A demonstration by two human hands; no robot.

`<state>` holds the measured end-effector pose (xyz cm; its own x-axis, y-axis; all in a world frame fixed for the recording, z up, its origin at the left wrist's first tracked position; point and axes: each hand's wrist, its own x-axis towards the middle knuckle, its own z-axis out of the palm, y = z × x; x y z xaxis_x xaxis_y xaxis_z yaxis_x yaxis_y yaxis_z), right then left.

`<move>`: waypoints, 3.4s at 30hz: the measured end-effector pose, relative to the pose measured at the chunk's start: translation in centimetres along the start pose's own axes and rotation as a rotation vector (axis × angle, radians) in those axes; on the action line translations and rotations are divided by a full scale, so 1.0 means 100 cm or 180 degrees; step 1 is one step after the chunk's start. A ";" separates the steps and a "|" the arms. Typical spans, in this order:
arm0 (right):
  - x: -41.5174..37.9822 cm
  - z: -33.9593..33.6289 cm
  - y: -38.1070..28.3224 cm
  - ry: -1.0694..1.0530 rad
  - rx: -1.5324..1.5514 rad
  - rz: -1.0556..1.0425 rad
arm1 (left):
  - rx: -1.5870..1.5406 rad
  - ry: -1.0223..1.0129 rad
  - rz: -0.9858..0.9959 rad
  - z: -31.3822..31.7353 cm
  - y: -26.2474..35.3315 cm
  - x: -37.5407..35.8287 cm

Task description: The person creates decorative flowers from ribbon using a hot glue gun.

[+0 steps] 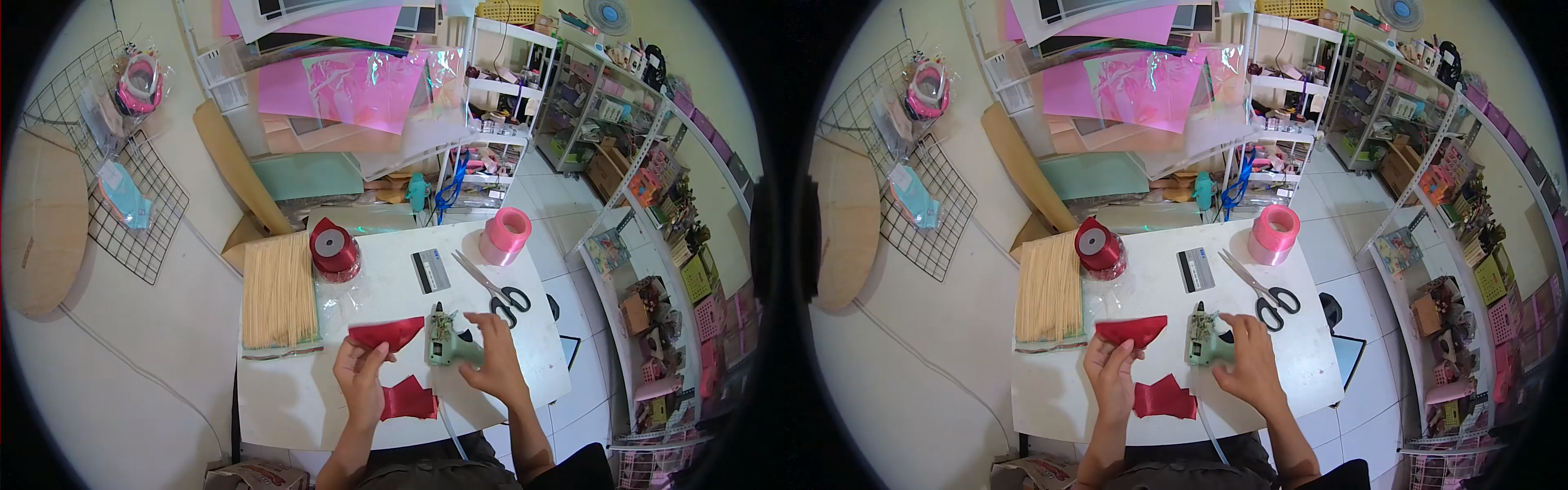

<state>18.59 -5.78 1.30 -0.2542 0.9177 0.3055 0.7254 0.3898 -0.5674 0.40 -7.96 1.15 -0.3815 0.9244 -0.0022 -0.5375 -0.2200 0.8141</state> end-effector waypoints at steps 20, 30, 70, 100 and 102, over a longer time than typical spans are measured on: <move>-0.011 0.003 0.019 0.0818 0.0272 0.0128 | 0.1660 -0.0195 0.0052 -0.015 -0.001 0.018; -0.034 -0.016 0.011 -0.0455 0.3456 0.1595 | 0.1098 -0.0232 -0.0114 0.012 -0.008 0.009; -0.030 -0.018 -0.011 -0.0576 0.1833 0.0866 | 0.2018 -0.0265 0.0256 0.029 0.011 -0.017; -0.031 -0.023 -0.016 -0.0740 0.1310 0.1177 | 0.1995 -0.0315 0.0366 0.031 0.014 -0.017; -0.030 -0.024 -0.017 -0.0830 0.1396 0.1320 | 0.1960 -0.0310 0.0367 0.031 0.013 -0.017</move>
<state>19.68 -9.34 3.22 -0.1965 0.9657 -0.1697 0.4825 -0.0554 -0.8741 2.66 -8.88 4.02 -0.3254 0.9359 0.1346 0.0451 -0.1268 0.9909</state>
